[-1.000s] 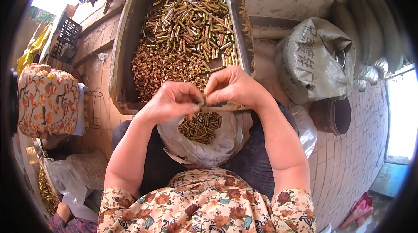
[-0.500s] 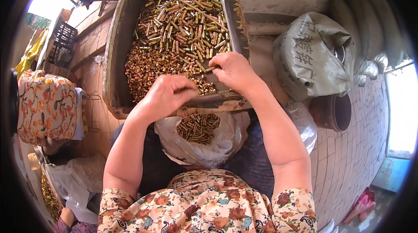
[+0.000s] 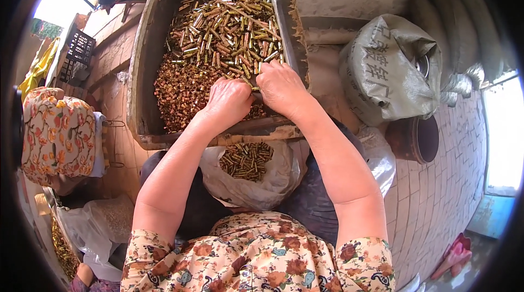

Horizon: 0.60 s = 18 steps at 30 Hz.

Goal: The person assembles metal components by fitting metal pieces together by hand from a wooden crate and dropping them into a bag.

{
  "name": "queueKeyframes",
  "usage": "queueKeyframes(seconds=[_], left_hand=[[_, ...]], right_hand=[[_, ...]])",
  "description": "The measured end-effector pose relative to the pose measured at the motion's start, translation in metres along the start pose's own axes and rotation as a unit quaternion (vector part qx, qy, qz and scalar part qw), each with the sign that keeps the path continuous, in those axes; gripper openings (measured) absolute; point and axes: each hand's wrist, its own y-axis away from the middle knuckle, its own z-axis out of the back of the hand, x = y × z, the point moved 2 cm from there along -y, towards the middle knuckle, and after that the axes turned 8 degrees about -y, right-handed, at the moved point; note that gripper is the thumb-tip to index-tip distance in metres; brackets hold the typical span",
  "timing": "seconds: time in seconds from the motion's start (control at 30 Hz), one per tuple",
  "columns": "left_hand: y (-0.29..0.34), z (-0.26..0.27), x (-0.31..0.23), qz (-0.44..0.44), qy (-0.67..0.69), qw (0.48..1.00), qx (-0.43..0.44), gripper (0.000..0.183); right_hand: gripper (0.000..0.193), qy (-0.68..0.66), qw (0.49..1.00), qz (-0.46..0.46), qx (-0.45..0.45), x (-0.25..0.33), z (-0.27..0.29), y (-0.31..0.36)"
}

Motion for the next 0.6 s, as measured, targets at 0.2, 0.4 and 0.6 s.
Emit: queueKeyframes(seconds=[0.2,0.4,0.6], left_hand=[[-0.003,-0.002,-0.001,-0.004,0.008,1.000,-0.001,0.007],[0.003,0.011,0.000,0.021,0.032,0.997,-0.060,0.012],[0.018,0.028,0.023,0.189,0.433,0.880,-0.054,0.012]], right_hand=[[0.004,0.019,1.000,0.007,0.002,0.003,0.001,0.000],[0.004,0.009,1.000,-0.009,-0.002,0.002,0.003,0.001],[0.011,-0.158,0.984,-0.072,-0.048,0.014,0.021,0.001]])
